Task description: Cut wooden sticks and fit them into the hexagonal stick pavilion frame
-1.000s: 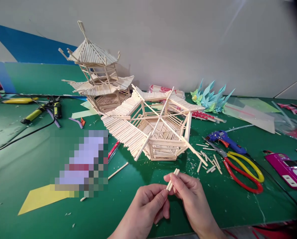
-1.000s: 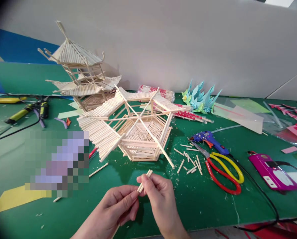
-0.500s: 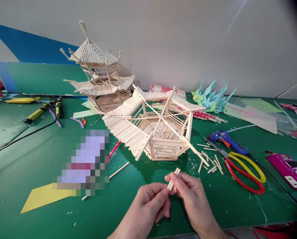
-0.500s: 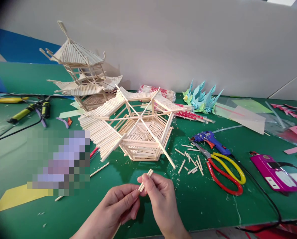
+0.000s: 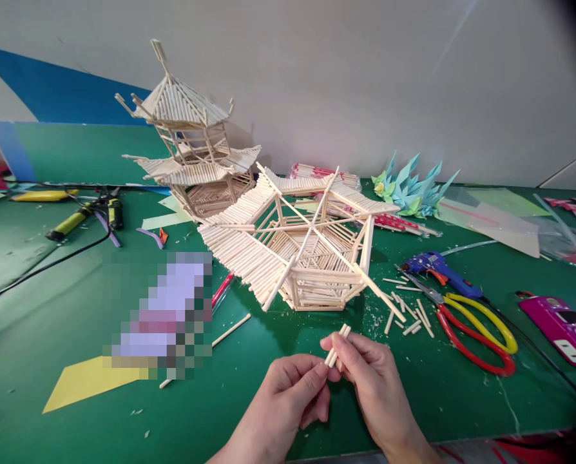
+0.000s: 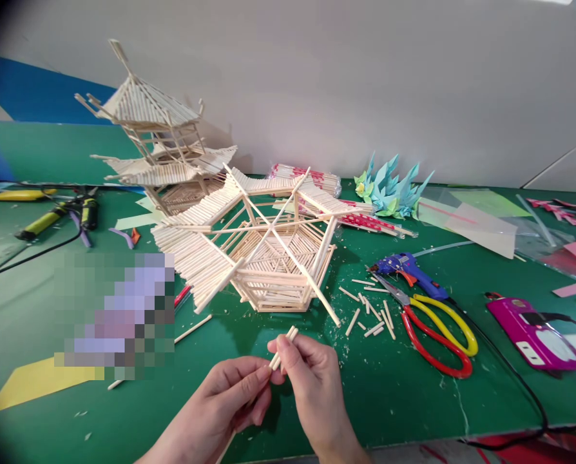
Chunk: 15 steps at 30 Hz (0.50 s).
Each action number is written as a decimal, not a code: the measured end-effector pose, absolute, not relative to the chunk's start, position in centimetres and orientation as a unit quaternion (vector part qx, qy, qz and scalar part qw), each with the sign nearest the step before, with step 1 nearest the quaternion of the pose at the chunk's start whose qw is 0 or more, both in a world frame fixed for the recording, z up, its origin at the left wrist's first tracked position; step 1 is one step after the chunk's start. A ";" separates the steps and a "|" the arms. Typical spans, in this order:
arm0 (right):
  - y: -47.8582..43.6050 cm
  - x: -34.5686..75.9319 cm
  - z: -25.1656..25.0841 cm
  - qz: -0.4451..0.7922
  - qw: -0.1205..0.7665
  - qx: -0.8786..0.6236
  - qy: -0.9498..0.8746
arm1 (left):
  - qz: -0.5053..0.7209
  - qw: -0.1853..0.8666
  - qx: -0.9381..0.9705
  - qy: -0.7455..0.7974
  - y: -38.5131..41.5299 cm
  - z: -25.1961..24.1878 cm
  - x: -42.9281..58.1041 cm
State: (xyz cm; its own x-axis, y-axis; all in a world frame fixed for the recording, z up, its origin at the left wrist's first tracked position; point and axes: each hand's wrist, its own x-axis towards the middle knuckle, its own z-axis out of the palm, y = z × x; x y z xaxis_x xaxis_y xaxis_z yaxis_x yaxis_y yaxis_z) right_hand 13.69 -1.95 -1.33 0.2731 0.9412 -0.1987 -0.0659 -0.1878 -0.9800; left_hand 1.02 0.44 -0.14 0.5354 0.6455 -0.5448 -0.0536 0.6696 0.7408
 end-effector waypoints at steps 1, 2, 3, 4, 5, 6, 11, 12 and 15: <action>-2.0 13.7 -1.3 0.478 0.521 -0.605 -0.366 | 0.219 0.808 0.341 0.428 0.4 -0.2 1.0; -2.0 13.7 -1.3 0.476 0.519 -0.607 -0.369 | 0.219 0.811 0.336 0.426 0.4 -0.1 1.1; -2.0 13.6 -1.3 0.475 0.516 -0.609 -0.370 | 0.220 0.814 0.331 0.424 0.4 -0.1 1.1; -2.0 13.6 -1.3 0.474 0.514 -0.610 -0.372 | 0.223 0.816 0.327 0.422 0.4 -0.1 1.2; -2.0 13.6 -1.2 0.475 0.511 -0.610 -0.375 | 0.225 0.817 0.323 0.421 0.4 -0.1 1.2; -2.0 13.6 -1.1 0.478 0.507 -0.609 -0.379 | 0.229 0.818 0.320 0.419 0.4 -0.1 1.3; -2.3 15.3 -0.7 0.425 0.469 -0.644 -0.430 | 0.245 0.809 0.336 0.416 0.3 -0.3 0.6; -2.3 15.9 -0.7 0.385 0.435 -0.663 -0.472 | 0.244 0.802 0.346 0.422 0.2 -0.3 0.3; -2.0 17.7 -1.2 0.208 0.231 -0.708 -0.634 | 0.236 0.772 0.380 0.453 -0.1 0.0 -0.6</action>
State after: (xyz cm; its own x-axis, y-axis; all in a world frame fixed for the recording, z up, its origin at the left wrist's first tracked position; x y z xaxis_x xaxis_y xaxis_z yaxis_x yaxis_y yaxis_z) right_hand 17.68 -1.98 -1.17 0.1102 0.9939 -0.0017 0.8016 -0.0899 -0.5910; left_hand -0.56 -0.09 -0.04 0.4787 0.7079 -0.5194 -0.0205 0.6005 0.7994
